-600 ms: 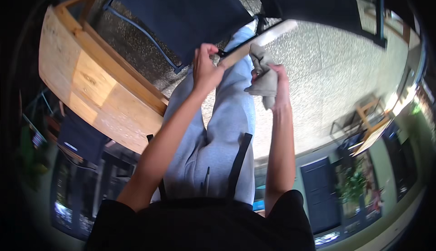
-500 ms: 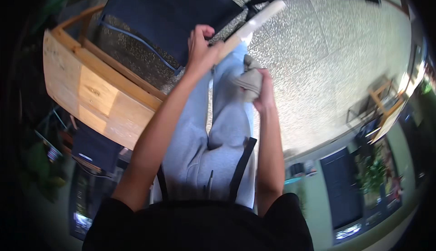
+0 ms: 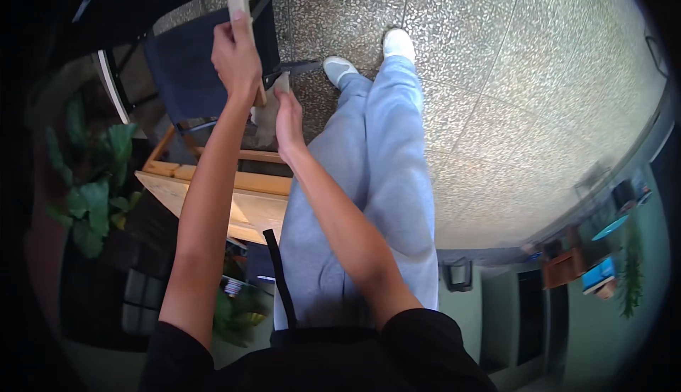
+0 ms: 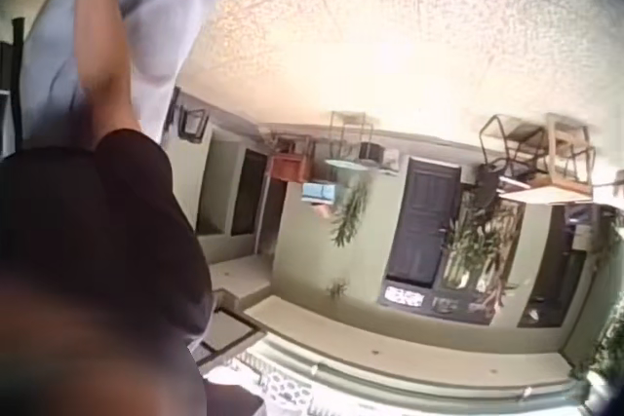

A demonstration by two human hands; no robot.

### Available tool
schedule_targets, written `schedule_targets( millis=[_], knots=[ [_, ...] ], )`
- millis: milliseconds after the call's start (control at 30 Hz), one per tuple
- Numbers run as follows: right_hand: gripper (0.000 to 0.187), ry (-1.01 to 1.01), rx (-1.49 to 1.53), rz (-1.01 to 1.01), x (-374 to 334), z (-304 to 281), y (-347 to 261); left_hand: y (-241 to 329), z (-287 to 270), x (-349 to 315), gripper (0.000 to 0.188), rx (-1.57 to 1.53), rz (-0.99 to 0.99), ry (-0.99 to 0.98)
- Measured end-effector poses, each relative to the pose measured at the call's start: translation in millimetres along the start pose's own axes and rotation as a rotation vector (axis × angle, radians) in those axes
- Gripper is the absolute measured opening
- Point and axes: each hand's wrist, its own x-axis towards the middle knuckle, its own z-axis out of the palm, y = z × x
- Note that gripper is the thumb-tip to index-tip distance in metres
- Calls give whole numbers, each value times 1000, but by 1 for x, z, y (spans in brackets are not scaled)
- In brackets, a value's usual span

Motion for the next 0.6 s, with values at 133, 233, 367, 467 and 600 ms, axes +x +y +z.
schedule_targets(
  millis=[133,233,367,467,600],
  knots=[
    [53,25,22,-77,-15,33,-8,1,-13,7,51,74,-56,53],
    [49,154,17,-98,17,38,-3,5,-9,5,51,88,-49,59],
    [47,449,43,-9,83,18,9,13,7,-5,52,16,-26,1],
    [40,525,178,61,114,8,20,18,4,-5,52,-1,-11,-8],
    [29,451,361,266,141,-2,23,13,-11,2,51,32,17,-5]
  ],
)
